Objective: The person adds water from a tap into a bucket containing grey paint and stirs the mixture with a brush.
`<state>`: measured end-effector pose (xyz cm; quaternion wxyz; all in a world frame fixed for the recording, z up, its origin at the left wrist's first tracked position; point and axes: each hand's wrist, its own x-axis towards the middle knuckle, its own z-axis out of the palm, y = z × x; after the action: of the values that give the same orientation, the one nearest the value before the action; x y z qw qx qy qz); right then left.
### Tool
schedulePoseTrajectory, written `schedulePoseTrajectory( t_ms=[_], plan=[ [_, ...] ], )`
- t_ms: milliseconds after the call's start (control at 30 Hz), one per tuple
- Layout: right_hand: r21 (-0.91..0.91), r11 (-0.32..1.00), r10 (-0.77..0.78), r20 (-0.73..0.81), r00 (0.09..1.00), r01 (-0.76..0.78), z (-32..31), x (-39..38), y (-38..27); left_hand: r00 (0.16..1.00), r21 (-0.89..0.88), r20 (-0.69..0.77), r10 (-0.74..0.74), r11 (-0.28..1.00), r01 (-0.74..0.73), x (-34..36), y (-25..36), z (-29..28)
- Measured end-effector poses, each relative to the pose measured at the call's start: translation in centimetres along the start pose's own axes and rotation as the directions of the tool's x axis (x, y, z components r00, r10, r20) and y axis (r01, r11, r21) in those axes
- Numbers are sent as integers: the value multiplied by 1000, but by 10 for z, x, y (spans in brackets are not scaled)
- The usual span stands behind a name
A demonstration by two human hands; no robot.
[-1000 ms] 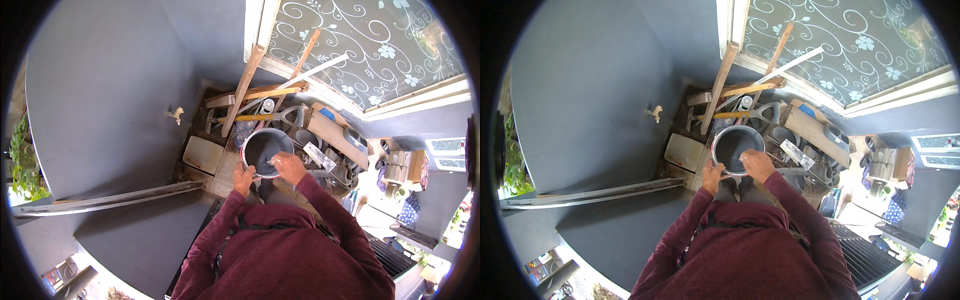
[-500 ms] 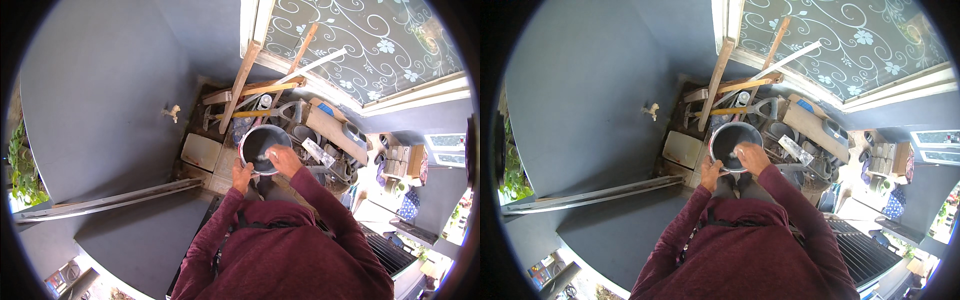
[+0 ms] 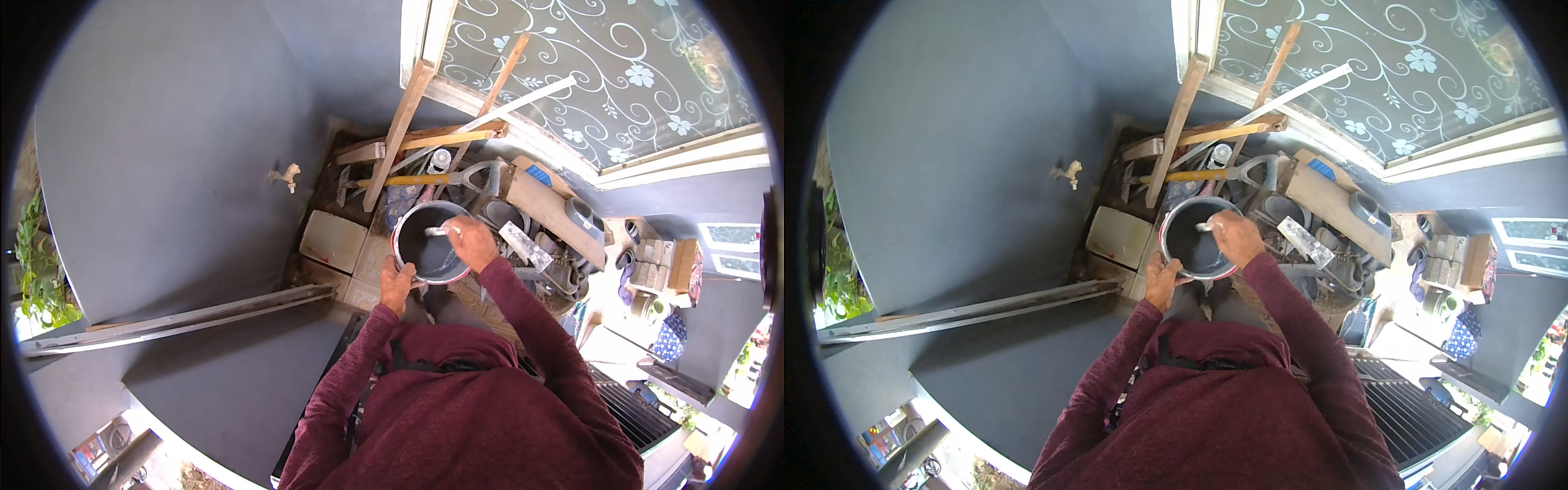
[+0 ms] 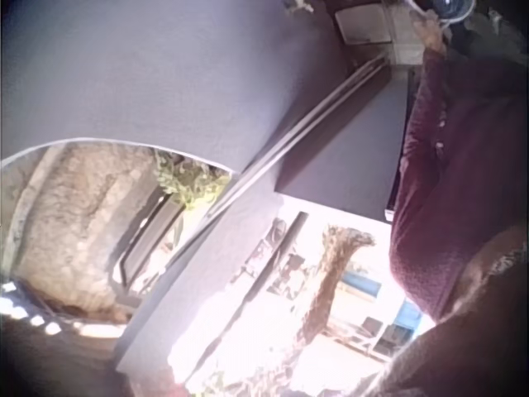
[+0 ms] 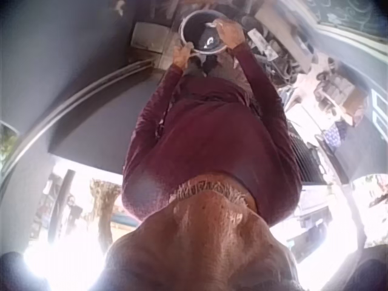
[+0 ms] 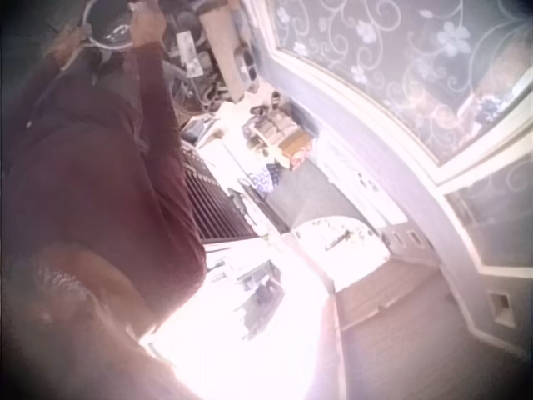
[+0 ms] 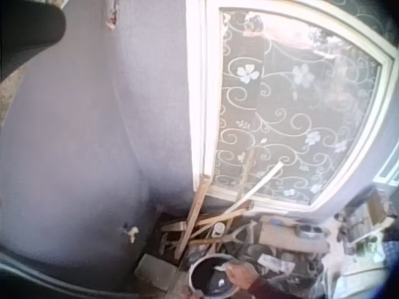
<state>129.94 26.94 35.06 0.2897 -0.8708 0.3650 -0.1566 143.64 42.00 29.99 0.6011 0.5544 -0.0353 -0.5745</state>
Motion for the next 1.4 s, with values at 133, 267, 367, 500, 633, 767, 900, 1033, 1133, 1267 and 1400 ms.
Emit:
schedulePoseTrajectory(
  t_ms=[133,267,367,500,633,767,900,1033,1133,1267,1400],
  plan=[
    [-118,993,17,174,985,4,-10,-28,2,999,31,-34,5,999,-4,-1,3,-1],
    [81,989,-130,107,986,122,3,-18,-22,1000,40,-20,3,999,-3,0,2,1],
    [15,1000,-25,7,1000,25,4,2,-4,1000,7,-10,16,1000,-16,0,2,3],
    [-100,995,-1,36,999,5,-10,-9,-1,999,11,-47,21,1000,-21,1,5,-4],
    [73,992,-113,155,981,103,2,-21,-19,1000,26,-25,8,1000,-8,0,7,2],
    [5,997,-82,-35,996,82,7,6,-4,1000,11,-14,6,1000,-5,3,0,-2],
    [-79,997,7,107,994,1,-6,-10,4,999,1,-37,23,1000,-23,2,6,-4],
    [93,995,-62,192,979,45,3,-15,-15,1000,35,-27,13,999,-12,1,8,1],
    [48,997,-62,24,998,60,4,7,-2,1000,21,-7,3,1000,-3,3,6,1],
    [-38,998,-45,33,998,47,-6,-2,6,1000,-5,-17,9,1000,-9,7,6,-6],
    [40,997,-73,120,990,69,5,-13,-9,1000,43,-23,-6,999,7,5,13,2]
  ],
)
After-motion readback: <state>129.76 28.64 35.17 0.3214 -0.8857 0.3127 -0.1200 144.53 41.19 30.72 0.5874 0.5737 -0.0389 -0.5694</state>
